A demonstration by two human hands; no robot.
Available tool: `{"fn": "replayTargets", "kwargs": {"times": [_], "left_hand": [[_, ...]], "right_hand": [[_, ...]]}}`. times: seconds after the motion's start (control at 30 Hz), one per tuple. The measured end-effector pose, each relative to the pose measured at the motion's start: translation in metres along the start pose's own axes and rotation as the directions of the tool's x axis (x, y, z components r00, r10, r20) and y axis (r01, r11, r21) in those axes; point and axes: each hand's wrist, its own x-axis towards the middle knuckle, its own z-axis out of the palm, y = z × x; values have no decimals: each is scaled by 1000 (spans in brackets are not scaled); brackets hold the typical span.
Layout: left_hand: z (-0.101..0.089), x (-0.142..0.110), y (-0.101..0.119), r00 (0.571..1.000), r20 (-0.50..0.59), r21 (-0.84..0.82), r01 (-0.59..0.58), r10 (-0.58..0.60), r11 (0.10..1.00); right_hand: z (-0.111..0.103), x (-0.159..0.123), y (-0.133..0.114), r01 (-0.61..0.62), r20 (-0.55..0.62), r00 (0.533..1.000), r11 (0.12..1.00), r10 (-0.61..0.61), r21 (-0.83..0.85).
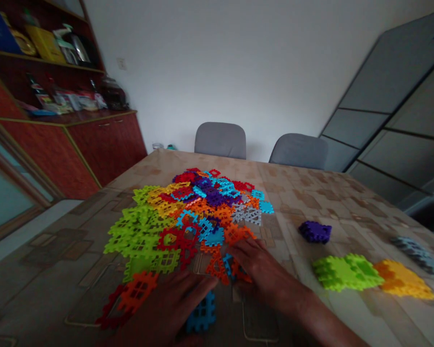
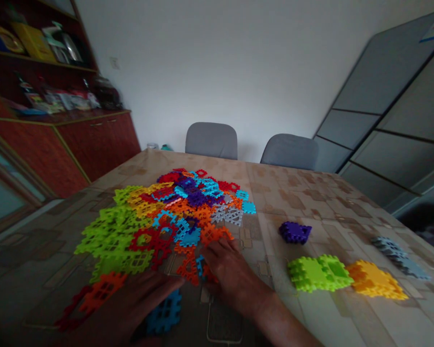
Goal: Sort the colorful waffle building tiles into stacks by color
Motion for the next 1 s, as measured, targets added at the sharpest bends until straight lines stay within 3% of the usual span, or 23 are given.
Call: {"fn": "replayTargets", "kwargs": {"times": [0.27,0.53,0.73,1.0], "left_hand": [[-13,-2,3,997,49,-13,63,-62,998],[-15,0,-1,997,47,-3,58,-58,998],[-14,-1,-2,998,34,-7,46,-46,999],[-23,0,4,990,106,-9,97,-96,995]], "right_hand": [[-15,-2,6,7,-1,1000,1000,-7,1],[-4,-2,4,-45,69,997,999,45,10],[0,-1,7,-21,47,999,1000,21,3],[-3,0,7,28,52,998,1000,-28,7]]}}
